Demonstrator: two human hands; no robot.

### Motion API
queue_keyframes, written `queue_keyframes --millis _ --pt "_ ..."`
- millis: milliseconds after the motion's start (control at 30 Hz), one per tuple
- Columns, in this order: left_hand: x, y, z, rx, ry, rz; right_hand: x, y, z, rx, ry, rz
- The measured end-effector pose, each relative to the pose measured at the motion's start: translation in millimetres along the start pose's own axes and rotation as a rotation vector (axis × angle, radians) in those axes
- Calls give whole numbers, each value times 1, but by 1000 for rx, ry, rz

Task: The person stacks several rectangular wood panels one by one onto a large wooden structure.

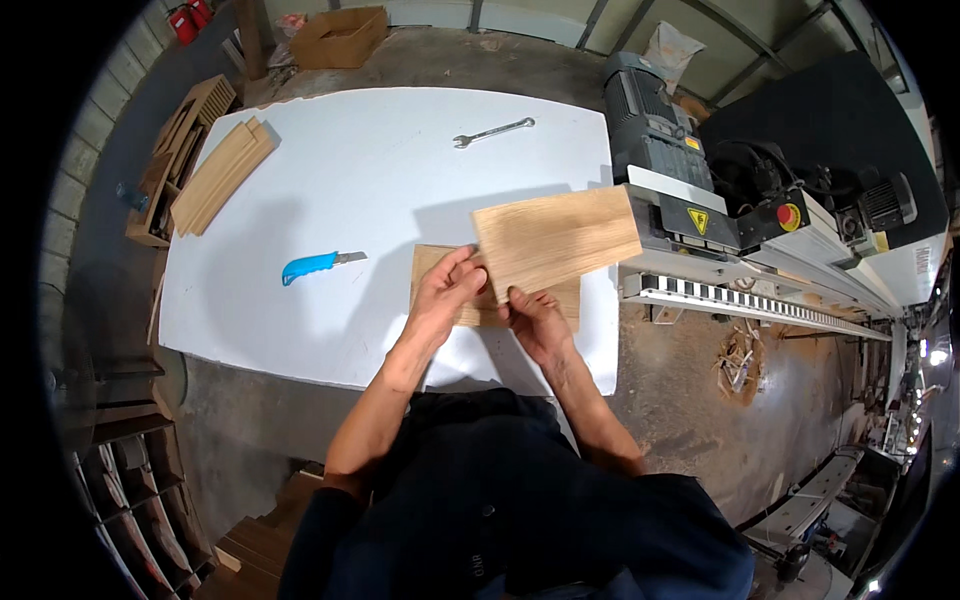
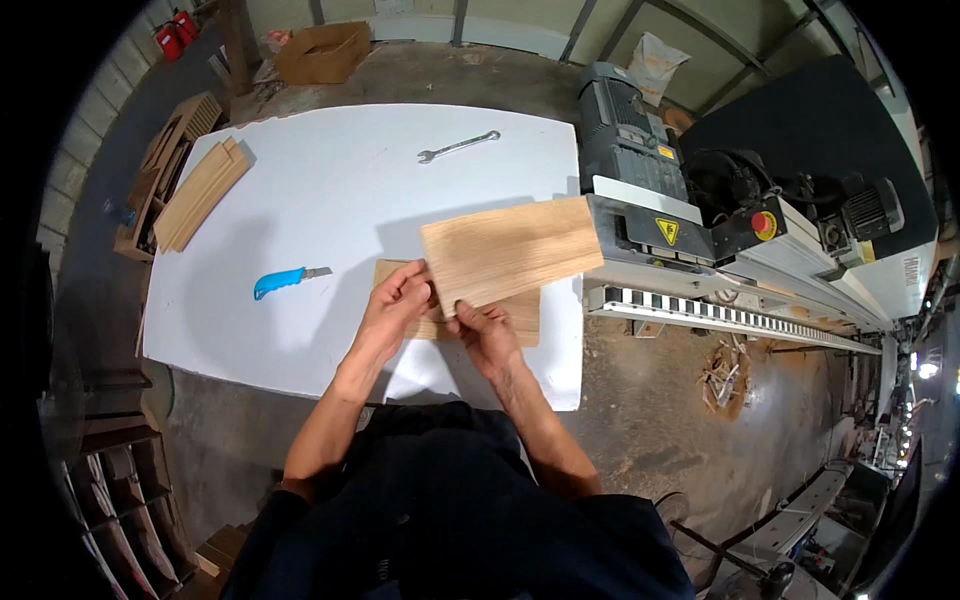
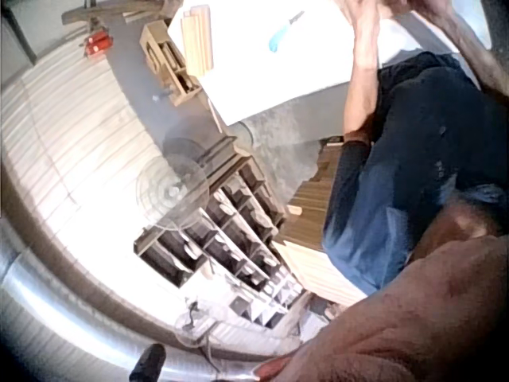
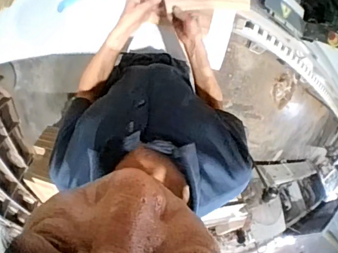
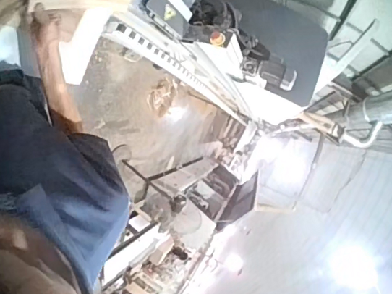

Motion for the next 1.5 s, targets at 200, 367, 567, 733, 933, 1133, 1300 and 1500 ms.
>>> queue_keyframes --millis 200,367,567,733,933,1133,1300,1500 --pt "7 8 20 -15 166 62 -24 9 23 -52 219 -21" --pt "30 15 34 -122 168 -2 -31 10 -5 23 451 -30" --pt "37 36 96 -397 -229 -69 -43 23 -82 278 98 -216" --pt "21 48 141 -750 -527 -91 -65 51 -118 339 -283 -350" --pt "29 58 149 -785 -677 42 -58 45 -116 280 -185 -296" --pt "31 63 159 -808 -612 117 -44 44 -115 391 -82 -270" --pt "31 66 158 -829 -613 74 -33 41 -112 395 -130 -273" --pt "46 56 126 -411 -209 31 -13 40 -114 459 -109 -211"
Point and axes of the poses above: each hand's wrist, its own y-axis away from the middle knuckle, its own x-axis out of the back of the hand, z = x × y, the point moved 10 cm from there along -y, towards the middle knuckle, and after that the axes turned 10 degrees about -x, right-handed, at the moved point
